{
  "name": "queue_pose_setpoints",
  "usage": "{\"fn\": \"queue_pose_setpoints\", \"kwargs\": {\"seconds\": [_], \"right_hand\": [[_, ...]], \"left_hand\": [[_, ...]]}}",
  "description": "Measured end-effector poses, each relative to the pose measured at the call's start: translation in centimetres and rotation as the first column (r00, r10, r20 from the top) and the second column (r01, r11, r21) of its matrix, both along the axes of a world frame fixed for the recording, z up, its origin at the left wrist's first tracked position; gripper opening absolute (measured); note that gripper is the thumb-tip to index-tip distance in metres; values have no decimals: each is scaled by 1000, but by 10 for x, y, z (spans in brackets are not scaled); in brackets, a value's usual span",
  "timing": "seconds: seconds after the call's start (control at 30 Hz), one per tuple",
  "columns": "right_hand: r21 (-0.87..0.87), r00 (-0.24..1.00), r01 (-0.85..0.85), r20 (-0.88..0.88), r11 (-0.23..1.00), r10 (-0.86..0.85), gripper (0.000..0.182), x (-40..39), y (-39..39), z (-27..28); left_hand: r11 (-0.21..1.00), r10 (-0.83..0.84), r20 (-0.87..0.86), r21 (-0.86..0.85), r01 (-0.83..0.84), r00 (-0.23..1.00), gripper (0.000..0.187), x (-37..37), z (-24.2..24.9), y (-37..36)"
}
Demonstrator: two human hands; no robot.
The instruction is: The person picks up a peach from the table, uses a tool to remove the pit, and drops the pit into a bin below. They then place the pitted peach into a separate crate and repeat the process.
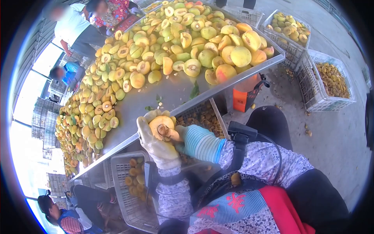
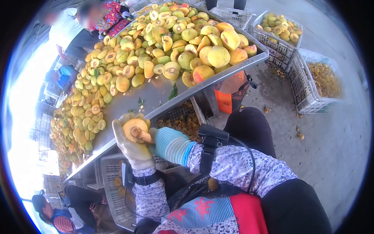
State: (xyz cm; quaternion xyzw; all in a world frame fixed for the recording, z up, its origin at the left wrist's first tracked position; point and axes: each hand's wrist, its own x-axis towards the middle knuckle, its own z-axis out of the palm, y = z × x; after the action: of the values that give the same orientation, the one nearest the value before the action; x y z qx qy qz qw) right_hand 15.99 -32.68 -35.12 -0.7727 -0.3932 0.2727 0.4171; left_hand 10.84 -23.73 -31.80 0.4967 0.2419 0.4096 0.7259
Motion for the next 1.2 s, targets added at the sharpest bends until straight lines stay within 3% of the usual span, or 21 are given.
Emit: {"fn": "queue_pose_setpoints", "kwargs": {"seconds": [0.07, 0.2, 0.27, 0.37, 0.4, 0.47, 0.6, 0.67, 0.7, 0.73, 0.77, 0.83, 0.9, 0.93, 1.0, 1.07, 1.1, 1.13, 1.2], "right_hand": [[273, 970, 0, -232, 962, 66, 33, -6, 1, -8], [257, 960, -4, -270, 966, 76, 32, -7, 1, -7], [62, 993, 12, -120, 998, -4, 33, -5, -2, 7], [-38, 1000, 6, -1, 999, -6, 33, -1, 0, 5], [-40, 1000, 6, -2, 999, -6, 33, -1, 1, 1], [138, 996, -57, -58, 989, 66, 32, -1, 0, -6], [69, 990, -133, -34, 989, 135, 30, 0, -4, -5], [248, 961, -151, -190, 957, 201, 27, -8, -7, 1], [377, 842, -102, -460, 920, 282, 25, -18, -11, 7], [392, 808, -104, -503, 914, 307, 27, -22, -9, 5], [330, 772, -139, -554, 934, 311, 28, -19, -10, 2], [269, 734, -176, -605, 947, 308, 28, -11, -17, 9], [168, 614, -201, -746, 965, 258, 20, -5, -26, 26], [167, 614, -203, -746, 965, 258, 20, -1, -25, 23], [230, 898, -260, -299, 938, 322, 18, 4, -20, 9], [281, 882, -266, -316, 922, 351, 17, 2, -21, -1], [259, 798, -273, -476, 927, 368, 23, -1, -22, -3], [237, 690, -285, -622, 929, 370, 30, -4, -23, -2], [160, 661, -276, -684, 948, 308, 30, -3, -26, 5]], "left_hand": [[999, 26, -3, 28, -26, 1000, 52, -1, 2, -3], [995, -90, -12, 35, 90, 996, 48, -6, -3, 5], [995, -81, -32, 57, 83, 996, 47, -5, -2, 5], [989, -28, -121, 144, 45, 992, 45, -1, -3, 5], [989, -28, -121, 142, 46, 992, 45, -2, -2, 6], [965, -148, -168, 190, 179, 975, 44, -7, 1, 14], [942, -251, -278, 150, 300, 927, 42, -16, 3, 22], [936, -190, -246, 248, 251, 951, 42, -16, 6, 17], [935, -189, -245, 251, 250, 951, 42, -15, 6, 13], [964, -205, -117, 150, 222, 972, 42, -12, 5, 9], [978, -204, 13, 42, 203, 979, 43, -12, 4, 7], [965, -261, 72, -8, 262, 963, 42, -11, 1, 9], [945, -313, 136, -54, 323, 940, 42, -10, 0, 13], [943, -334, 67, 15, 334, 940, 42, -10, 0, 17], [934, -348, -5, 83, 347, 937, 43, -11, -2, 18], [938, -346, -4, 26, 346, 938, 43, -11, -3, 14], [915, -388, 115, -70, 397, 914, 43, -11, -4, 13], [915, -389, 117, -70, 398, 914, 43, -11, -6, 14], [897, -438, 99, -17, 442, 893, 44, -12, -7, 15]]}}
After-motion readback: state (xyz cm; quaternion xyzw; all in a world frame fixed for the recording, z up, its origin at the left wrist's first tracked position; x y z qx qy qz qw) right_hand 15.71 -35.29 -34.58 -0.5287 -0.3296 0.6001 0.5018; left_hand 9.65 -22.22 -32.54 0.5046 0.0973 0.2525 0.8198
